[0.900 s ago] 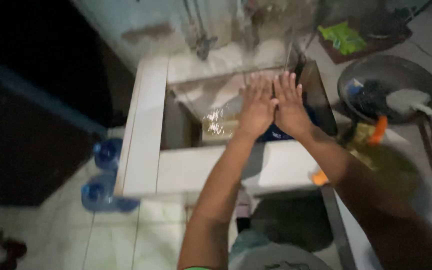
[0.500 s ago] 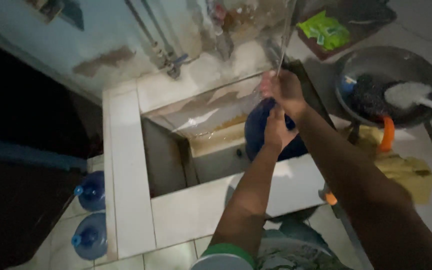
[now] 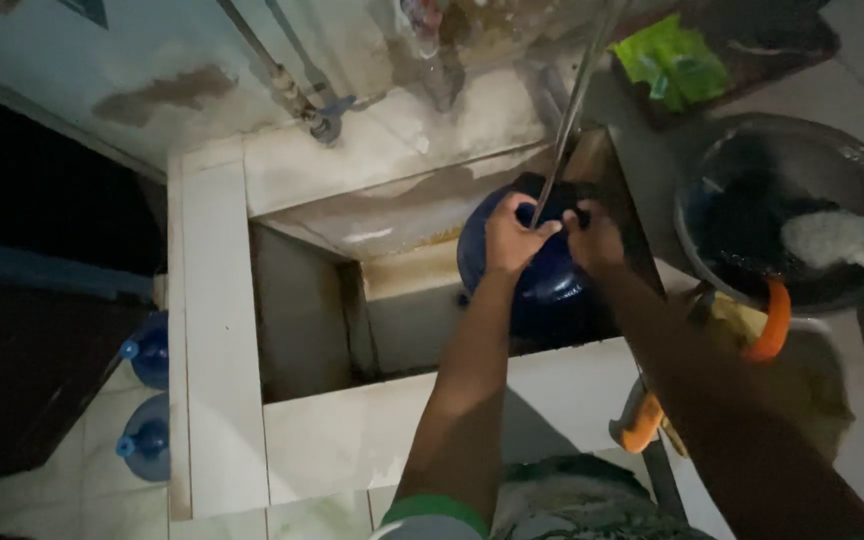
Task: Cleaning and sealing large plastic water jugs using a heat gun.
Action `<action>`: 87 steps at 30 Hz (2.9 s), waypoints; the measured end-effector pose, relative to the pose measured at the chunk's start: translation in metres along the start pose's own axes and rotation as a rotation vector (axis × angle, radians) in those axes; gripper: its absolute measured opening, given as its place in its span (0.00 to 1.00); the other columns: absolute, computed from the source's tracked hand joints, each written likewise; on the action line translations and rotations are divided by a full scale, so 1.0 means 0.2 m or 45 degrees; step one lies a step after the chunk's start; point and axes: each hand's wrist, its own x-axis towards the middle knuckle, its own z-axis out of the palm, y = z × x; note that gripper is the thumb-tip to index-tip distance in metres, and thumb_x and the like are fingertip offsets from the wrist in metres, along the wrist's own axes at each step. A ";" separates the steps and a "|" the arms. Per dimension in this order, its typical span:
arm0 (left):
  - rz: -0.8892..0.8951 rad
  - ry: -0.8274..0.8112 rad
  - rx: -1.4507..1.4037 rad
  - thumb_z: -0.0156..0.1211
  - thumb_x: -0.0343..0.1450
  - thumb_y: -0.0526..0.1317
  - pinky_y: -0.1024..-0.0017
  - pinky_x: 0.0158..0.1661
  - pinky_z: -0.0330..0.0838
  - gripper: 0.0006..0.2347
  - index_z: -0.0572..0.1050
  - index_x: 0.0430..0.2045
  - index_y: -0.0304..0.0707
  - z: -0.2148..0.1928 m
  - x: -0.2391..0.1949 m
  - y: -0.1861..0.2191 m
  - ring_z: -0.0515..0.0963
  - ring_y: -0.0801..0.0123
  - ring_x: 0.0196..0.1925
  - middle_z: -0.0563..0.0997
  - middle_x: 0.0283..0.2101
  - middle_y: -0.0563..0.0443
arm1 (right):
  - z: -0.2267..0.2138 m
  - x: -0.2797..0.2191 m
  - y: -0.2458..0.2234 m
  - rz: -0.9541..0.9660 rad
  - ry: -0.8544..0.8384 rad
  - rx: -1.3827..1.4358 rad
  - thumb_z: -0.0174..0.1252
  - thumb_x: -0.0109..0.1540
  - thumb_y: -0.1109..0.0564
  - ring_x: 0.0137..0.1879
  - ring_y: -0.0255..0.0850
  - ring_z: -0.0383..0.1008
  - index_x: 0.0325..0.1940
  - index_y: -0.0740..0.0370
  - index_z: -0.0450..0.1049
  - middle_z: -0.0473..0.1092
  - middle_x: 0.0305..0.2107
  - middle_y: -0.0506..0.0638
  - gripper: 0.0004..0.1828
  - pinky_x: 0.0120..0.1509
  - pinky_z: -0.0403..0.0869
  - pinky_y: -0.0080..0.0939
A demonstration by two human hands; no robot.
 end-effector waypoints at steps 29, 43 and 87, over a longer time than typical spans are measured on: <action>0.536 0.722 -1.688 0.60 0.74 0.50 0.53 0.57 0.76 0.15 0.73 0.37 0.36 -1.91 -0.40 -0.10 0.80 0.56 0.43 0.79 0.37 0.44 | 0.02 0.01 -0.27 -0.337 0.027 0.931 0.52 0.77 0.41 0.31 0.40 0.68 0.38 0.62 0.74 0.70 0.29 0.51 0.24 0.37 0.68 0.45; 0.179 0.855 -1.827 0.61 0.74 0.46 0.60 0.49 0.76 0.12 0.72 0.32 0.35 -1.59 -0.38 -0.39 0.78 0.58 0.39 0.77 0.32 0.45 | -0.45 -0.41 -0.58 -0.282 0.135 0.967 0.58 0.67 0.31 0.47 0.37 0.73 0.48 0.59 0.78 0.76 0.42 0.50 0.29 0.52 0.72 0.38; -0.734 0.920 -2.103 0.55 0.71 0.49 0.56 0.44 0.79 0.15 0.71 0.41 0.36 -1.10 -0.54 -1.07 0.78 0.56 0.43 0.77 0.43 0.43 | -1.25 -1.00 -2.15 -1.270 -0.134 -0.944 0.53 0.64 0.26 0.49 0.49 0.79 0.47 0.58 0.74 0.75 0.44 0.55 0.32 0.55 0.77 0.45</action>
